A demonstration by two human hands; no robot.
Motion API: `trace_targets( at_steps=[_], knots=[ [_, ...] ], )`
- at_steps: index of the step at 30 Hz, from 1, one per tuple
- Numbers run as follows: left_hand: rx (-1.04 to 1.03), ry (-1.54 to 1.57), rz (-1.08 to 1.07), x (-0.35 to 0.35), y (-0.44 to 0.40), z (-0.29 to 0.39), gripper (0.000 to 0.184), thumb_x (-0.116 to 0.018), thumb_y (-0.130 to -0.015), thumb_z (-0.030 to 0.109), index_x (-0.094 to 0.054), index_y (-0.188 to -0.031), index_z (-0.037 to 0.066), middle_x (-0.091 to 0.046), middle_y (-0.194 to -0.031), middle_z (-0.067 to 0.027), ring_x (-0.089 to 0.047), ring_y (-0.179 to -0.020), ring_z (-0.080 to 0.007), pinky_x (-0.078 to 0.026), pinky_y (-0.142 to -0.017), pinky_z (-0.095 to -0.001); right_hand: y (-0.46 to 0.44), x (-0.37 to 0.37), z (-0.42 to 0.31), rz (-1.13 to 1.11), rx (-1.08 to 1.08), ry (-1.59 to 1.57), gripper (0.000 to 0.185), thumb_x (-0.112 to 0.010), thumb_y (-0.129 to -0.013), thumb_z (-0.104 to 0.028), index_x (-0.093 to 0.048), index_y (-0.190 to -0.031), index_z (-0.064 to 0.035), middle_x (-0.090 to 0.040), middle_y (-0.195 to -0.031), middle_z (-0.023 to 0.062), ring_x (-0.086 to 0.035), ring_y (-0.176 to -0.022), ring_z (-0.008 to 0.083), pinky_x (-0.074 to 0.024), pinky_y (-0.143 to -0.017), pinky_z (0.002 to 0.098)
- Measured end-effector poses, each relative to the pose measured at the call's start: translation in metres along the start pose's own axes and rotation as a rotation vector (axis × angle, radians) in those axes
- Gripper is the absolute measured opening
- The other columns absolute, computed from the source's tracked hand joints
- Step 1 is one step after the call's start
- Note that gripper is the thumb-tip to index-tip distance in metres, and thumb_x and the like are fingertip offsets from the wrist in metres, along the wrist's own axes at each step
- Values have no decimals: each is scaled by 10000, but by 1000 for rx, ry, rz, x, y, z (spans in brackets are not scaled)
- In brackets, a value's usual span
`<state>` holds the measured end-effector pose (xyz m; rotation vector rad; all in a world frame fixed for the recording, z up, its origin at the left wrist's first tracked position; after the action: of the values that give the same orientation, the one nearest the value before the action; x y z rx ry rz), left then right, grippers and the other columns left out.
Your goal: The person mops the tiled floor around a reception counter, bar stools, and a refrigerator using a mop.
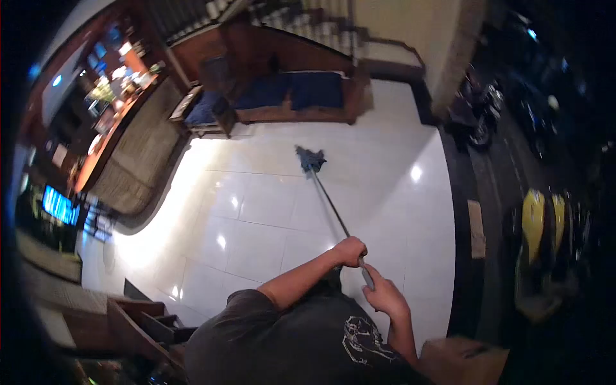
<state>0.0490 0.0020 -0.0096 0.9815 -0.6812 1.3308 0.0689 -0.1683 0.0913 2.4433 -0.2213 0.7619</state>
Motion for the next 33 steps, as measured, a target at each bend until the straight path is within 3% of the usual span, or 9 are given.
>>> trace_targets(
  at_steps=[4, 6, 9, 12, 18, 22, 25, 29, 33],
  knots=[
    [135, 153, 192, -13, 34, -14, 122, -675, -664, 204, -692, -700, 89, -670, -725, -181, -665, -760, -399, -544, -722, -503, -5, 8, -29, -55, 58, 205, 628, -652, -897, -237, -423, -1467, -109, -685, -772, 193, -666, -586, 287, -539, -611, 432],
    [280, 81, 222, 14, 110, -87, 106, -672, -669, 198, -677, -693, 95, -670, -726, -175, -666, -756, -396, -543, -719, -504, -46, -34, -87, -63, 155, 183, 578, -666, -899, -257, -476, -1424, -110, -684, -774, 186, -666, -590, 280, -533, -613, 424],
    [393, 166, 286, -5, 148, -122, 105, -668, -684, 201, -651, -691, 97, -668, -728, -167, -664, -753, -397, -532, -710, -516, -75, -56, -111, -67, 285, 282, 521, -693, -885, -295, -552, -1347, -100, -708, -920, 227, -697, -869, 389, -535, -801, 469],
    [484, 228, 372, -21, 212, -170, 121, -658, -718, 206, -640, -689, 90, -650, -710, -169, -655, -747, -405, -513, -692, -527, -110, -99, -168, -227, 277, 294, 514, -689, -871, -269, -559, -1339, -100, -696, -1012, 249, -662, -997, 430, -514, -885, 493],
    [535, 212, 692, -6, 356, -278, 218, -657, -805, 251, -623, -678, 78, -631, -700, -158, -626, -724, -401, -491, -684, -531, -185, -223, -297, -437, 508, 576, 422, -692, -825, -212, -578, -1191, -36, -675, -1068, 270, -635, -1046, 449, -506, -892, 531],
    [647, 136, 902, 5, 432, -358, 205, -696, -790, 256, -592, -716, 95, -604, -781, -127, -592, -829, -365, -472, -758, -458, -226, -289, -387, -461, 609, 565, 385, -688, -823, -198, -588, -1150, -22, -681, -1042, 269, -641, -1020, 459, -513, -886, 529],
    [730, 182, 1082, 21, 494, -396, 237, -760, -733, 230, -583, -814, 96, -605, -840, -107, -589, -863, -348, -465, -781, -444, -279, -354, -425, -474, 707, 565, 482, -655, -836, -166, -540, -1293, -64, -680, -1069, 273, -660, -1018, 440, -530, -887, 523],
    [771, 50, 1058, 52, 524, -406, 294, -794, -686, 211, -577, -848, 97, -630, -903, -89, -603, -929, -318, -459, -814, -458, -326, -398, -448, -505, 741, 639, 465, -668, -846, -193, -557, -1279, -62, -688, -1070, 250, -660, -1019, 429, -529, -884, 515],
    [721, 124, 913, 76, 505, -417, 252, -769, -688, 229, -579, -800, 109, -634, -840, -79, -616, -902, -309, -460, -824, -457, -334, -368, -450, -570, 779, 613, 457, -702, -853, -260, -592, -1241, -44, -687, -1084, 241, -649, -1040, 421, -515, -906, 499]
  ],
)
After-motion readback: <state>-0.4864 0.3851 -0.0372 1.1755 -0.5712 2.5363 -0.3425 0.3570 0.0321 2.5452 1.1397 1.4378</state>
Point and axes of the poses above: each hand's wrist, its own y-axis away from the middle knuckle, its own x-axis out of the back of the hand, z = x × y, the point moved 5 cm from there along -y, towards the middle knuckle
